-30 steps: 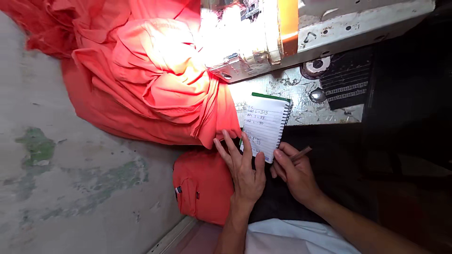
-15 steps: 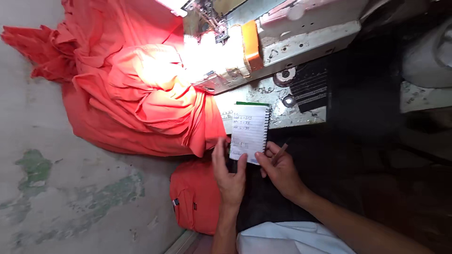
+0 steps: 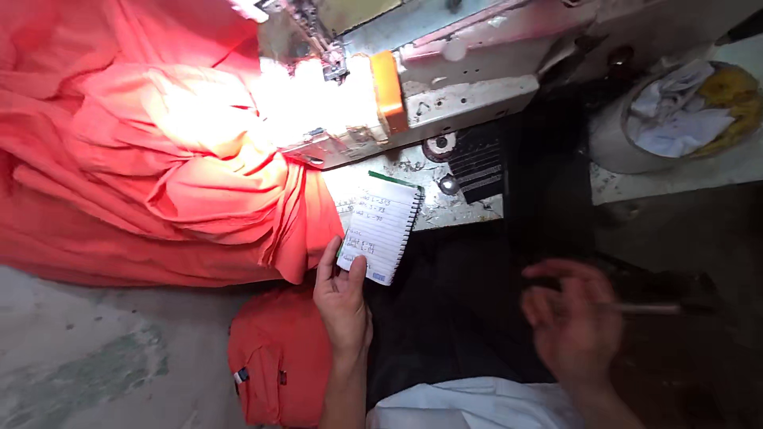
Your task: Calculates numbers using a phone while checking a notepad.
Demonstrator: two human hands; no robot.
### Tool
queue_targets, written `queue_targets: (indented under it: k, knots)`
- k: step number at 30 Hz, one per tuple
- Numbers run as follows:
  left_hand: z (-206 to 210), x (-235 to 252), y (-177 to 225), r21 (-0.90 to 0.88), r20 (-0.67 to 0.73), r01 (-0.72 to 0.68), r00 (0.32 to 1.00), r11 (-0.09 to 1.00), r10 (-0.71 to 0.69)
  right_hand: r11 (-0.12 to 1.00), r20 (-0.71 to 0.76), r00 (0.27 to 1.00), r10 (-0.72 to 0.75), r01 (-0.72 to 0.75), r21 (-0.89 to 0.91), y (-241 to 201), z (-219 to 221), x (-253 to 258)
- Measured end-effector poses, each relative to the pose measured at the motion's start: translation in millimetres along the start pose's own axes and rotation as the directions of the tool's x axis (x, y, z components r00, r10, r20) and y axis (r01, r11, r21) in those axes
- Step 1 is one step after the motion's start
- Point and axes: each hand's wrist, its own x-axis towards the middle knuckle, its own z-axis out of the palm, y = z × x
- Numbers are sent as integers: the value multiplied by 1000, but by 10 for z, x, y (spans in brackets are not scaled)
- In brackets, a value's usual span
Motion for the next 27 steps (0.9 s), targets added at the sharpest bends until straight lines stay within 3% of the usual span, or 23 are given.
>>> queue_targets:
  k: [2,5,7,12,14,15,17,19,22,24,27]
  knots:
    - [1,13,10,-17,-9,20,1000,1000,-20,999,-104,994,37,-35,25,-48,-35,148]
    - [-1,20,40,18,-42,21,999,1000,-20,977,-196,958,212,-203,61,-214,175,390]
    - [-21,45,66,-50,-82,39,996,998,-43,956,-226,930,290,-269,117,-263,262,465]
    - [-83,64,48,-199,-148,87,982,976,-117,915,-83,930,358,-331,232,-256,258,362]
    - [-104,31,-9,-160,-173,30,983,987,-58,891,-16,931,366,-345,294,-212,263,305]
    - [-132,-10,-46,-50,-162,-40,986,998,31,865,20,922,386,-369,340,-195,259,295]
    - [-181,-158,-91,296,-62,-274,950,915,305,778,76,878,472,-455,433,-220,243,347]
    - [-111,-309,-24,445,150,-474,876,760,459,687,74,807,586,-543,483,-247,249,441]
    - [212,-364,39,352,503,-661,731,663,462,626,202,764,613,-626,465,-209,229,469]
    - [461,-319,53,375,615,-709,673,598,412,624,269,759,593,-644,443,-181,225,440]
    - [734,-227,61,494,681,-737,658,461,322,597,245,732,636,-668,444,-173,283,403]
